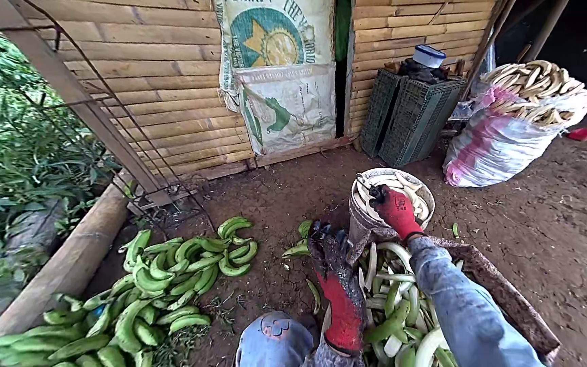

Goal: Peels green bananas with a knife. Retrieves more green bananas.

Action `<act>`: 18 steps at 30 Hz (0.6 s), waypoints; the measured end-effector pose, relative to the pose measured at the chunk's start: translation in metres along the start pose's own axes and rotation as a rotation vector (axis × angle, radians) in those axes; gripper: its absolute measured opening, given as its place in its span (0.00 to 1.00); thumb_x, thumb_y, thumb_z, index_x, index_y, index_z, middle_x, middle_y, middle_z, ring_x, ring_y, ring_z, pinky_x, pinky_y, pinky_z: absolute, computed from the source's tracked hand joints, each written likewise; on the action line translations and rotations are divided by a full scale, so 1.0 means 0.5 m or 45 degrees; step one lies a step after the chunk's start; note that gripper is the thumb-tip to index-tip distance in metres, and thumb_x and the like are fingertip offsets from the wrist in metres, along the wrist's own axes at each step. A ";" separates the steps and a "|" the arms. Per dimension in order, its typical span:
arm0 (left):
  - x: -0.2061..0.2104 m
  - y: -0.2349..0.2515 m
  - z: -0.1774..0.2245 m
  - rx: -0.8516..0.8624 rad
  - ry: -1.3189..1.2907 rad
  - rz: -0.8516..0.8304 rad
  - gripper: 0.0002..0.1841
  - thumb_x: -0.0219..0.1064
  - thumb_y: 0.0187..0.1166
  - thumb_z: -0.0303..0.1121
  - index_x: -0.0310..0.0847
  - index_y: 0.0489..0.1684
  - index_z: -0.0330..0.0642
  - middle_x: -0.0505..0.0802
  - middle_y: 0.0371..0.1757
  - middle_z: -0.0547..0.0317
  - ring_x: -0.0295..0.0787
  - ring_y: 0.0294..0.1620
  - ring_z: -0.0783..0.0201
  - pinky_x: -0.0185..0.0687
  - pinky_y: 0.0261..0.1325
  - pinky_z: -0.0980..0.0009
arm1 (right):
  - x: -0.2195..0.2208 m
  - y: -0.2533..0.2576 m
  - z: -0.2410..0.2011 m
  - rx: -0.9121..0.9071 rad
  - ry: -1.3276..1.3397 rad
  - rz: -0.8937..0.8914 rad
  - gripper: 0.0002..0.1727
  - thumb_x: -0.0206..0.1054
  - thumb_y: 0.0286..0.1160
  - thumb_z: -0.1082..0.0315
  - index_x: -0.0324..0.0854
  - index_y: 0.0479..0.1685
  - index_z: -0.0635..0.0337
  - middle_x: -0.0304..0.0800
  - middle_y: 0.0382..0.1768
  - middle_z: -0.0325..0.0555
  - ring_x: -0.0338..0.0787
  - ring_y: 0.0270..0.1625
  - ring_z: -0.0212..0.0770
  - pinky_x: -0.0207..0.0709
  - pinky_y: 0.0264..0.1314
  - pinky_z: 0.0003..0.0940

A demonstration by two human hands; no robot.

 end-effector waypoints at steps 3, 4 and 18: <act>-0.014 0.008 0.015 0.039 -0.047 0.030 0.24 0.47 0.89 0.31 0.57 0.83 0.32 0.83 0.64 0.51 0.89 0.56 0.67 0.87 0.63 0.66 | 0.091 0.091 -0.014 -0.031 -0.129 -0.067 0.18 0.74 0.74 0.60 0.85 0.57 0.61 0.91 0.51 0.65 0.89 0.58 0.67 0.78 0.60 0.70; -0.016 0.011 0.024 0.062 -0.065 0.024 0.24 0.47 0.89 0.31 0.57 0.82 0.31 0.84 0.64 0.50 0.90 0.55 0.66 0.88 0.61 0.65 | 0.120 0.106 -0.015 -0.013 -0.147 -0.092 0.19 0.73 0.75 0.60 0.84 0.59 0.62 0.89 0.55 0.66 0.88 0.62 0.67 0.77 0.62 0.70; -0.765 0.237 0.112 -0.164 1.475 0.203 0.30 0.64 0.85 0.38 0.65 0.84 0.34 0.80 0.76 0.37 0.81 0.73 0.49 0.76 0.77 0.54 | 0.045 -0.022 0.033 -0.248 -0.146 -0.038 0.31 0.73 0.75 0.53 0.79 0.71 0.66 0.82 0.64 0.78 0.83 0.64 0.78 0.70 0.65 0.79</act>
Point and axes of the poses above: each hand's wrist, its own y-axis towards the middle knuckle, its own x-axis out of the palm, z = x × y, the point moved 4 cm from there along y, towards the middle knuckle
